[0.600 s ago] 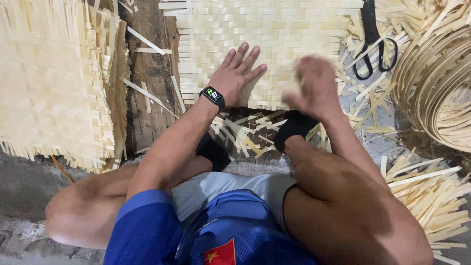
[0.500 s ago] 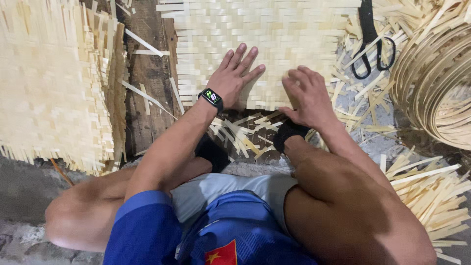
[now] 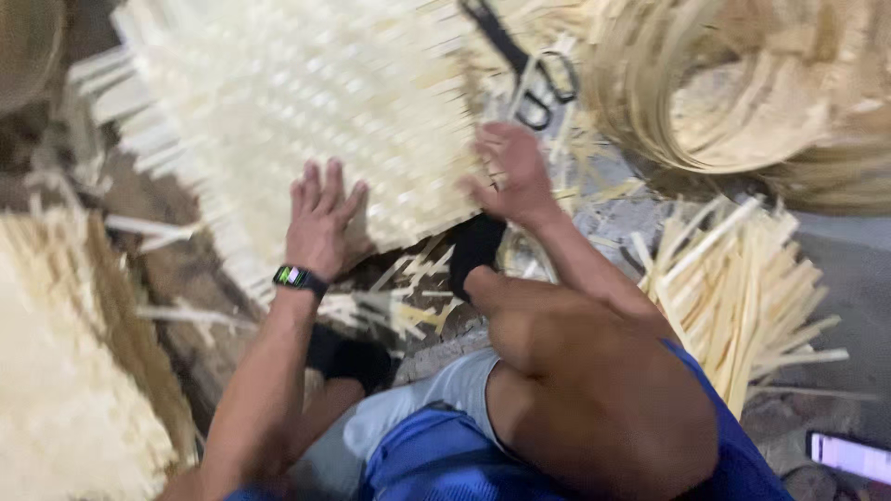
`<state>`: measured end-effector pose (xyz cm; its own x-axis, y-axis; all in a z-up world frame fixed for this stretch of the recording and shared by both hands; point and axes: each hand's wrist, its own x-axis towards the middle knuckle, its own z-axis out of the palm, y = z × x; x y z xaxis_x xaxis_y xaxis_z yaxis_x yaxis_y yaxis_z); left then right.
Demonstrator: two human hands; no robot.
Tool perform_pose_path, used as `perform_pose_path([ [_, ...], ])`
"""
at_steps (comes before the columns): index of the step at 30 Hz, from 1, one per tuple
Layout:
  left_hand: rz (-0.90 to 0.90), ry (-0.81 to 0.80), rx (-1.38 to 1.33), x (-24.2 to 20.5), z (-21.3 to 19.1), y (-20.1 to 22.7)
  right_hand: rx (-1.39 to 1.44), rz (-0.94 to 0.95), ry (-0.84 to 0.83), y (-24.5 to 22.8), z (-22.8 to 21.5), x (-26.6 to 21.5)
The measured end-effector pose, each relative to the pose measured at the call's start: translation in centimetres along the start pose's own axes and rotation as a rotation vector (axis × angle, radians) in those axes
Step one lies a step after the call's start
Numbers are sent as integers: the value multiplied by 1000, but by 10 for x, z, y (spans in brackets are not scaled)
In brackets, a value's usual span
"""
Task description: The person constructs bamboo trays by weaving thin strips together, attaching a circular rim, and using shears to trim the excess strips around the edge.
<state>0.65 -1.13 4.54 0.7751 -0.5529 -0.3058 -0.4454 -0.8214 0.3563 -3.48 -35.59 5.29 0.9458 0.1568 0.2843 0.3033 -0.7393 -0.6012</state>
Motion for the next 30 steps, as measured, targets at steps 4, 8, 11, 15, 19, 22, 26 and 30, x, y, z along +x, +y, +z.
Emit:
perform_pose_path([
  [4, 21, -8, 62, -2, 5, -3, -447, 521, 335, 107, -88, -33],
  [8, -22, -18, 9, -3, 1, -1, -661, 674, 124, 155, -127, -61],
  [11, -36, -5, -19, -3, -1, 0, -573, 785, -85, 165, -111, -82],
  [15, -22, 38, -64, -4, -2, 0, -698, 547, 2, 181, -117, -105],
  [19, -25, 28, -47, -3, -3, 1, -816, 451, 137, 158, -149, -101],
  [22, -42, 18, -44, -1, -9, 4, -808, 433, 238, 98, -188, -79],
  [26, -126, -91, -63, 18, -37, 14, -446, 220, 278, 8, -226, -11],
  [30, 120, 510, -246, 27, -91, 33, 67, 50, 234, -96, -250, 70],
])
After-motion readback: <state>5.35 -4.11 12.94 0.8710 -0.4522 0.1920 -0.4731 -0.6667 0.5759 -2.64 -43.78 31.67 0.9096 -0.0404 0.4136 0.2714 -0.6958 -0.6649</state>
